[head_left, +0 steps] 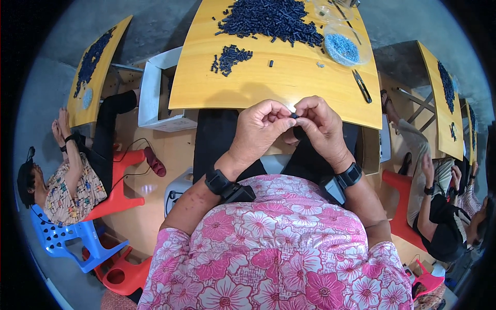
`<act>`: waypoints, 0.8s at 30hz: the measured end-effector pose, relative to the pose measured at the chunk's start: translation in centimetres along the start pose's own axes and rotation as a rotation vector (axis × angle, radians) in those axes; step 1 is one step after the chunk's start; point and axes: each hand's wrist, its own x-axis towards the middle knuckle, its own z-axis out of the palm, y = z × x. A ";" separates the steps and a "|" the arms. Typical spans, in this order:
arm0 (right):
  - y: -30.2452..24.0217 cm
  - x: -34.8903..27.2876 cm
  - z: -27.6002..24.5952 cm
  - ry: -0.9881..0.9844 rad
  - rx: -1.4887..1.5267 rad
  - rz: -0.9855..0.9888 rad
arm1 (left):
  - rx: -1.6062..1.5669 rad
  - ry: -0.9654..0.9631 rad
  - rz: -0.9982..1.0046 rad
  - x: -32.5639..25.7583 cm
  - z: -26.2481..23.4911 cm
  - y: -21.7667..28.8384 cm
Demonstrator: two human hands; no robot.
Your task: Assembling small blue plastic components at a desk.
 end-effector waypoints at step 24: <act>0.4 -1.2 1.4 0.121 0.130 0.002 | -0.400 0.028 -0.240 -1.0 0.7 -2.6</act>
